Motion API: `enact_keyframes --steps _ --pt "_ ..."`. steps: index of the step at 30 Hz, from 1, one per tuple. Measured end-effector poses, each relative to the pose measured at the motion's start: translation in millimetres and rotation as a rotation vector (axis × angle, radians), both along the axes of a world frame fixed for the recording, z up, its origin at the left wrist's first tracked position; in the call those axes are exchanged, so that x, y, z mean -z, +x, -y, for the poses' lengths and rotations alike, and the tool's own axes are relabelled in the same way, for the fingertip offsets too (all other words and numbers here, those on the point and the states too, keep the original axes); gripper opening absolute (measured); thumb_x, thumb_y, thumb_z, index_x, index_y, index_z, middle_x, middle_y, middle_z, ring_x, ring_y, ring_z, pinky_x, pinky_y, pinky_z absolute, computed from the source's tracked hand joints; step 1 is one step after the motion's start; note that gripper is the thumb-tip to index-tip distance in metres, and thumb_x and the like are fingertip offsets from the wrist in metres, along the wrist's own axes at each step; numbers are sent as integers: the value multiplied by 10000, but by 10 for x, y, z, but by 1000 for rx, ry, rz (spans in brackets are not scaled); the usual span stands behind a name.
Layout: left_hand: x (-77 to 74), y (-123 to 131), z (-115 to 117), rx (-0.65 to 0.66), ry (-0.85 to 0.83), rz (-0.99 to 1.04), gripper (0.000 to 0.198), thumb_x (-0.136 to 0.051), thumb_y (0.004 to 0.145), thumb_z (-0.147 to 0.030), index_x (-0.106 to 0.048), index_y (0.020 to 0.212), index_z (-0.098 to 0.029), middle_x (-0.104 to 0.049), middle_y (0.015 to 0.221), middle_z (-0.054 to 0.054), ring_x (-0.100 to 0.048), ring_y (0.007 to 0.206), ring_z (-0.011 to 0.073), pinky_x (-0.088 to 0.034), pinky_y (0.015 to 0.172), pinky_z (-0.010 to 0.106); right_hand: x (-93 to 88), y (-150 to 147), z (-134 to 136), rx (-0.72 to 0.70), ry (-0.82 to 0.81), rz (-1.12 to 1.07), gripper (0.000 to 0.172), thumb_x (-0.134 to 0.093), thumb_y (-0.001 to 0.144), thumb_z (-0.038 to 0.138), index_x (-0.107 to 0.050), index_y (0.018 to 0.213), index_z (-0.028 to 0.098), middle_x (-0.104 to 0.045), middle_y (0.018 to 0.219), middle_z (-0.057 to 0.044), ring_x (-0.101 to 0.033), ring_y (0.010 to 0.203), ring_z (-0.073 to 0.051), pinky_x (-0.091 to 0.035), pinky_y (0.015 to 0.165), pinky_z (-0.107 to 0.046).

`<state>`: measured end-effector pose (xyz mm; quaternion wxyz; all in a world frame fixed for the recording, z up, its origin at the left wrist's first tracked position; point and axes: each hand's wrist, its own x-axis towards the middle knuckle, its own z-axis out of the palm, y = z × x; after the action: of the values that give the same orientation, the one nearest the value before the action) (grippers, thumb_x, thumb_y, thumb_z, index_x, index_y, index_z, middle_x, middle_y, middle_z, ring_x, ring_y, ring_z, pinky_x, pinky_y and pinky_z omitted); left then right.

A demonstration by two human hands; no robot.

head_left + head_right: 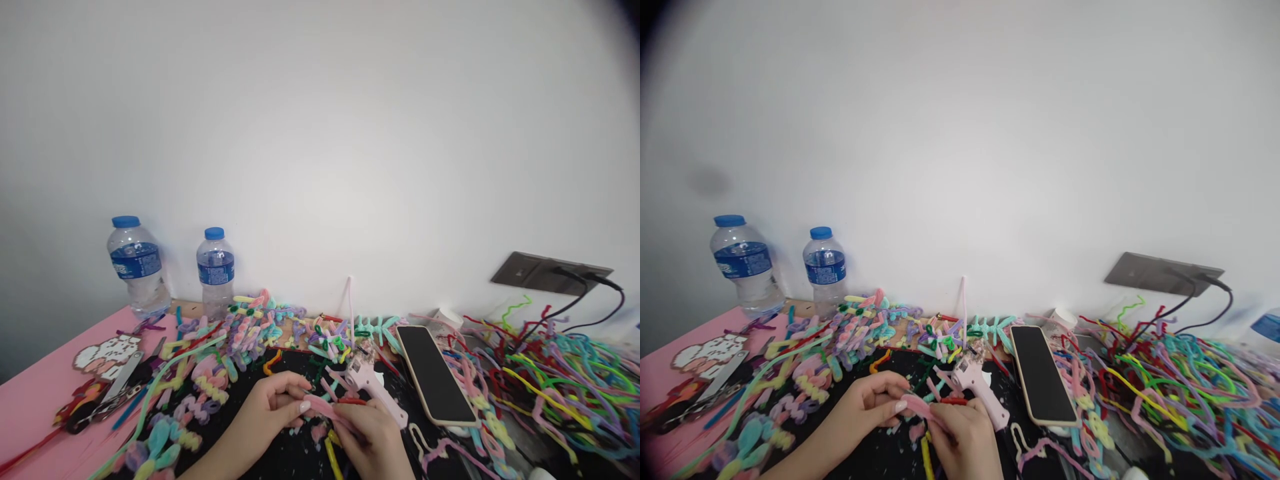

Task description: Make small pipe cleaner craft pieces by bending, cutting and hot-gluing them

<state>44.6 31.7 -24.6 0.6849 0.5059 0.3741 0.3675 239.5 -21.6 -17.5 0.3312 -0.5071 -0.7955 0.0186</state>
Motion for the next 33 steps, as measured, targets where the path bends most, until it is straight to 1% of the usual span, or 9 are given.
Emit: enact_keyframes --steps 2,5,8,11,16,21,24,28,33 --pt "-12 -3 15 21 97 -41 206 -677 690 -230 -646 883 -167 -681 810 38 -641 745 188 -472 641 251 -10 -2 -2 0 -12 -6 169 -520 846 204 -688 835 215 -700 646 -14 -616 550 -151 -438 511 -226" --pt "-95 -8 55 34 231 -163 200 -630 702 -172 -682 896 -177 -709 878 54 -640 838 216 -470 711 260 -15 -9 -3 -12 0 -25 152 -537 844 228 -689 838 221 -700 643 -8 -606 546 -146 -435 508 -219" --pt "-186 -17 78 51 397 -304 168 -605 722 -187 -730 834 -198 -715 832 41 -631 784 210 -461 663 240 -15 -18 -4 -50 -6 -23 169 -522 853 232 -686 817 221 -694 622 -4 -597 531 -144 -439 521 -222" --pt "-215 -27 75 72 475 -359 168 -590 745 -194 -747 803 -210 -724 805 33 -629 754 202 -446 653 232 -21 -27 -6 -81 -54 -6 182 -509 863 224 -684 814 220 -693 624 -6 -610 552 -147 -455 558 -225" --pt "-201 -31 70 86 360 -309 138 -614 716 -158 -741 764 -184 -731 762 25 -641 728 192 -449 640 215 -20 -27 -15 -105 -72 -20 148 -544 845 211 -689 817 217 -695 624 -2 -622 548 -142 -470 571 -220" --pt "-216 -20 68 112 221 -231 117 -632 699 -164 -739 746 -157 -740 760 51 -657 771 220 -467 704 257 -45 -18 -14 -115 -89 6 184 -522 856 228 -690 783 216 -691 613 -5 -626 563 -147 -477 566 -213" --pt "-210 -24 56 120 200 -227 105 -653 680 -162 -741 736 -148 -744 752 60 -659 757 224 -468 693 265 -89 -29 -8 -119 -91 31 203 -512 864 238 -685 758 219 -679 587 -5 -611 542 -144 -462 538 -209" --pt "-201 -38 35 166 200 -190 102 -653 696 -175 -746 728 -148 -747 744 59 -661 746 216 -468 699 264 -126 -56 -2 -126 -53 -3 239 -498 879 264 -682 731 229 -649 541 2 -584 506 -132 -436 521 -200" --pt "-169 -39 8 166 177 -194 83 -684 673 -183 -737 714 -132 -745 736 61 -663 731 213 -472 688 264 -76 -58 9 -121 -74 2 262 -481 881 222 -664 693 204 -620 518 3 -546 498 -119 -415 557 -195"
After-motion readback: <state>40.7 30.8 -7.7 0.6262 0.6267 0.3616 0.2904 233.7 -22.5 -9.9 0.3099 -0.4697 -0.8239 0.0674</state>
